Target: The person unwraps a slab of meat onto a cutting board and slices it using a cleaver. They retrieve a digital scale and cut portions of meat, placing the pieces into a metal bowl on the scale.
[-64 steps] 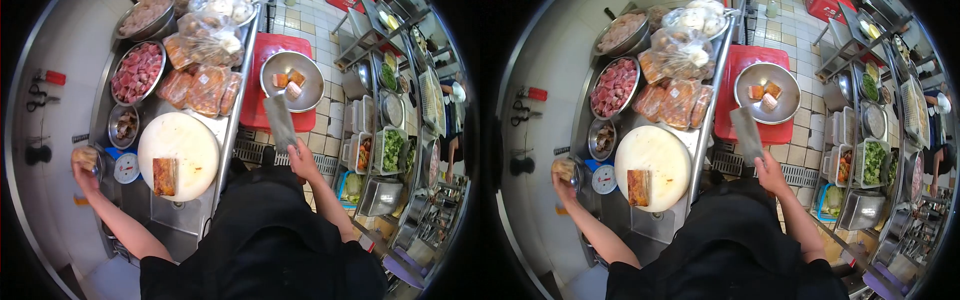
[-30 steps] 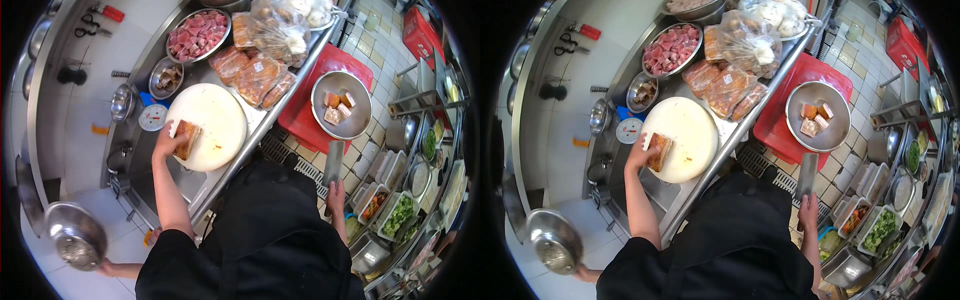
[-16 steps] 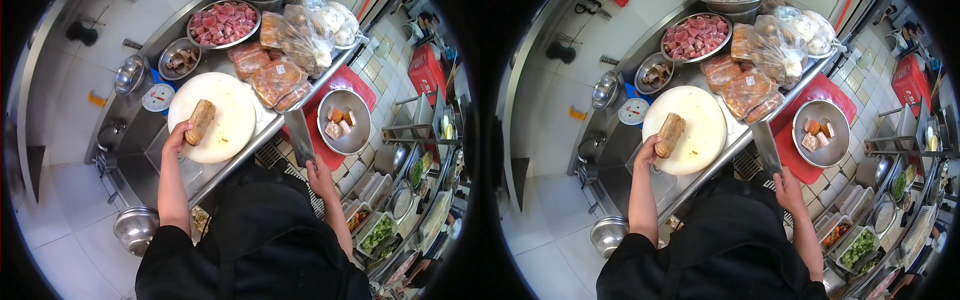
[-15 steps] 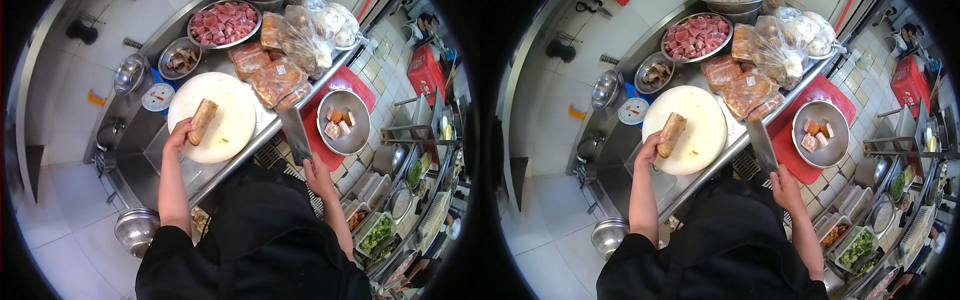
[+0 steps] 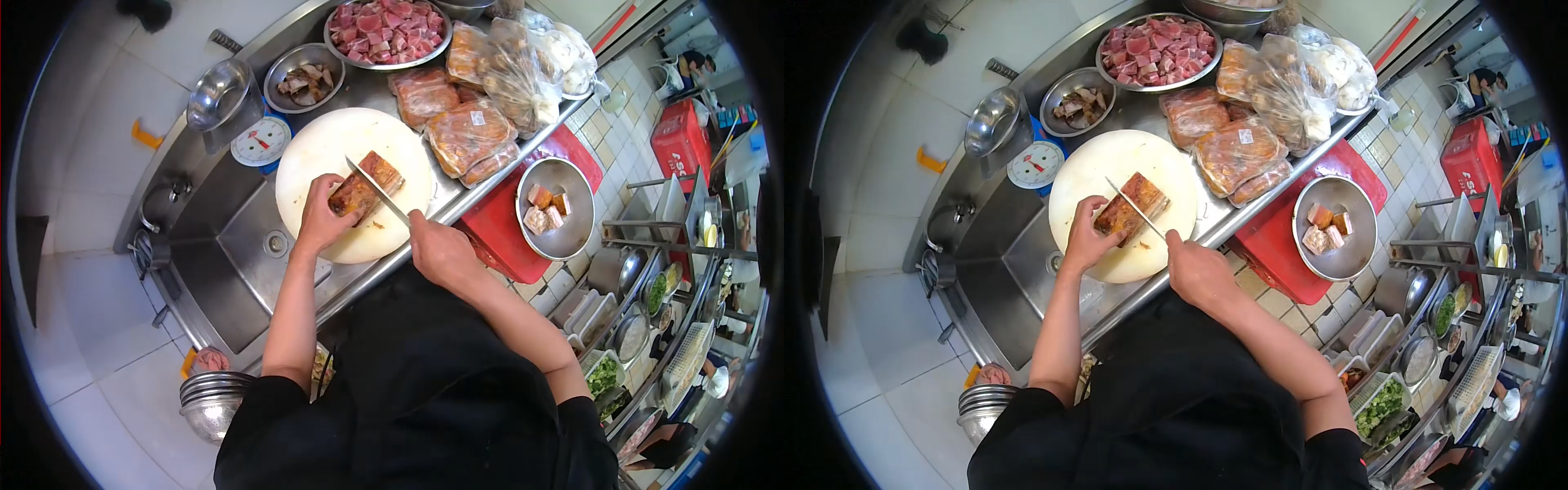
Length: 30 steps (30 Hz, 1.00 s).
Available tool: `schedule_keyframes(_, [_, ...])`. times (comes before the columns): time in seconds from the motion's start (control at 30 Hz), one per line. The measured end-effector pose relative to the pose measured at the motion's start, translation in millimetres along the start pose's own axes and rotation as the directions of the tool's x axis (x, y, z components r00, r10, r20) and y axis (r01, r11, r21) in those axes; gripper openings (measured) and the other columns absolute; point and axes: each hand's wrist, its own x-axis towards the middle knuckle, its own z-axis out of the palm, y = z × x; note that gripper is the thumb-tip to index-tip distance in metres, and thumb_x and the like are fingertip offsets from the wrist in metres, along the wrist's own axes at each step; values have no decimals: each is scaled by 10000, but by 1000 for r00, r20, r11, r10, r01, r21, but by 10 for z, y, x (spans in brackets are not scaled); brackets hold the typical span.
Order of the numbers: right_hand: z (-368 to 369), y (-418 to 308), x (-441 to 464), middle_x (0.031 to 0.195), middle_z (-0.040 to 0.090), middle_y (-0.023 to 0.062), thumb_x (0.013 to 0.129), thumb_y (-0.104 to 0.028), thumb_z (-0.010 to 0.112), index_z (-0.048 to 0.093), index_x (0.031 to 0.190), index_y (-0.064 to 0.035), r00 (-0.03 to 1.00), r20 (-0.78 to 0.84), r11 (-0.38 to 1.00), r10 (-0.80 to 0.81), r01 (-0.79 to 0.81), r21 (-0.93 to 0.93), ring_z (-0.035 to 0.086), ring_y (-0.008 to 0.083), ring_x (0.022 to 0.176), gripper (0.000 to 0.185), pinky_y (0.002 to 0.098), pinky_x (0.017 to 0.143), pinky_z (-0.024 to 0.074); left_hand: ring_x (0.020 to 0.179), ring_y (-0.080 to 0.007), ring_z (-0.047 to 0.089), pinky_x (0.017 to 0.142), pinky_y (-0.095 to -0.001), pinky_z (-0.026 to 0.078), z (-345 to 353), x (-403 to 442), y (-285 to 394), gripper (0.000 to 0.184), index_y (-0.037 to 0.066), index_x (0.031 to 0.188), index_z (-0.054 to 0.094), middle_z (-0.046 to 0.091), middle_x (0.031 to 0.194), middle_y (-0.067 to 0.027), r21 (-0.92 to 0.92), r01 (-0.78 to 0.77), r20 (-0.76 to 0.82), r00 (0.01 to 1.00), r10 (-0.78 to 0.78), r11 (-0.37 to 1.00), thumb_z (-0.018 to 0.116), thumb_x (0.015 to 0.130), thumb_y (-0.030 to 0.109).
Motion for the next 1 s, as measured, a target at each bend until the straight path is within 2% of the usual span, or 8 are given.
schedule_keyframes(0.03, [10,-59,75,829,695,237,1032,-124,465,512,1122,-7,1000,26,999,-4,5,-43,714,451,784,155,571,698,560,1275,-362,578,1110,-443,486,-26,17,20,771,24,1372,569,582,1346,-194,-5,4,-2,1000,-4,1000,899,692,181])
schedule_keyframes(0.1, [50,-148,169,818,694,230,1018,-115,484,515,1123,-9,998,58,996,-4,10,-93,722,436,770,152,551,680,573,1237,-358,602,1091,-430,497,-4,39,68,703,15,1343,595,593,1313,-189,-13,12,119,993,-10,1000,879,722,184])
schedule_keyframes(0.17, [82,-204,237,792,688,204,990,-100,515,522,1118,-20,997,74,978,-6,21,-207,738,398,753,152,504,660,595,1226,-359,611,1079,-425,505,54,41,29,681,12,1328,607,597,1303,-190,-19,15,112,994,-12,1000,876,728,190])
schedule_keyframes(0.37, [76,-333,281,830,694,175,985,-85,523,522,1125,-31,995,98,951,-11,41,-307,751,361,746,150,462,650,607,1215,-376,620,1048,-423,526,98,22,-15,675,6,1303,628,603,1302,-200,-11,6,78,997,-5,1000,886,717,221])
schedule_keyframes(0.77, [140,-301,350,847,721,190,1007,-70,496,503,1111,-29,990,126,951,-60,95,-295,757,354,775,112,445,676,617,1229,-377,607,1060,-433,513,147,-6,-91,687,20,1319,637,593,1319,-193,-11,4,50,999,-3,1000,881,714,236])
schedule_keyframes(1.0, [128,-316,403,852,720,197,1001,-63,498,499,1111,-22,987,158,953,-24,70,-295,757,372,788,118,460,683,617,1229,-376,603,1063,-432,509,159,-3,-101,658,20,1299,653,595,1319,-181,11,-5,35,999,5,1000,870,720,245])
